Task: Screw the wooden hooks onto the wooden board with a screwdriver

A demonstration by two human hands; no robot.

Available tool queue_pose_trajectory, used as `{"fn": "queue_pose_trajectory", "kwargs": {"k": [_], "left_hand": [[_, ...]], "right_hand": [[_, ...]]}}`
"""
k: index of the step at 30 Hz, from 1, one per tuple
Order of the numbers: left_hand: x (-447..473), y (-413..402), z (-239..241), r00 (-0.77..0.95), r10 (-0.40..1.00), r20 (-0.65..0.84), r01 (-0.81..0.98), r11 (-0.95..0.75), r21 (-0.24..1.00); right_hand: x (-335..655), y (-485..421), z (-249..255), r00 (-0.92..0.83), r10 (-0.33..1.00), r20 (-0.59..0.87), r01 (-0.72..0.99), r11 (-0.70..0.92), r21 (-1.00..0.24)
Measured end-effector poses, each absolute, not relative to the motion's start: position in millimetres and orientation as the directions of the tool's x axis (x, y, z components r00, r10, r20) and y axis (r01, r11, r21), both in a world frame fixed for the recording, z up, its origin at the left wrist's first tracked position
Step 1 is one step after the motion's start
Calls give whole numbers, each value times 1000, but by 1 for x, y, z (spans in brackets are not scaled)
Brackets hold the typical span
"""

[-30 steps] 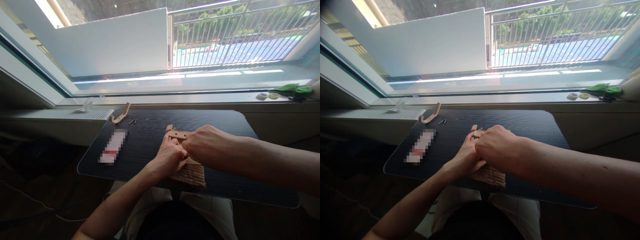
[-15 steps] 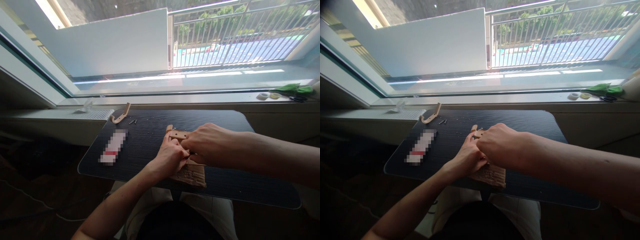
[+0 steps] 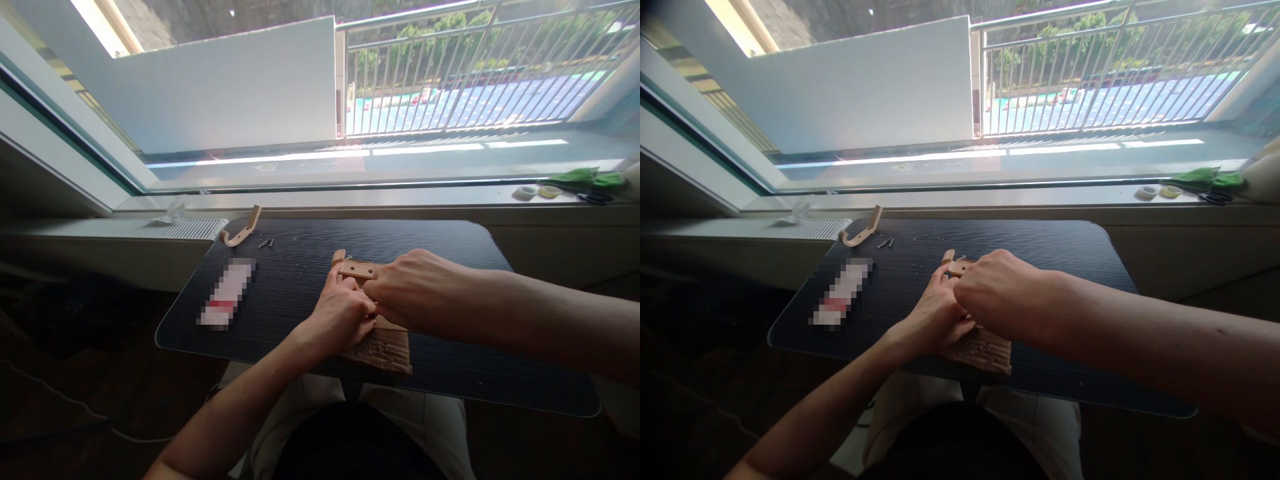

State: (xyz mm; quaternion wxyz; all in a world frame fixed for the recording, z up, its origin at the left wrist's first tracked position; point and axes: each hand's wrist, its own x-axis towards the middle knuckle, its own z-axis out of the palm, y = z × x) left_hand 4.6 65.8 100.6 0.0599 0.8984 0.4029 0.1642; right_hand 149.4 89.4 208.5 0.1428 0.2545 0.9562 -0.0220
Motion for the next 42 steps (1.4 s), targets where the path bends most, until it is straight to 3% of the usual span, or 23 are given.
{"fn": "queue_pose_trajectory", "kwargs": {"k": [10,16,22,27,33,42], "left_hand": [[5,65,102,632,740,233,703,-673,231],[4,65,101,637,730,249,697,-683,219],[4,66,98,622,737,263,706,-674,219],[5,66,97,619,740,265,704,-672,232],[4,67,97,635,737,230,698,-675,237],[-17,56,119,587,772,245,672,-633,384]], "right_hand": [[149,91,206,-839,489,-240,501,866,13],[148,93,217,-814,457,-359,494,869,-13],[148,93,205,-863,434,-260,455,890,-26],[149,89,209,-839,466,-280,480,877,19],[147,88,214,-863,441,-246,467,882,-59],[159,92,194,-921,376,-100,382,923,-47]]}}
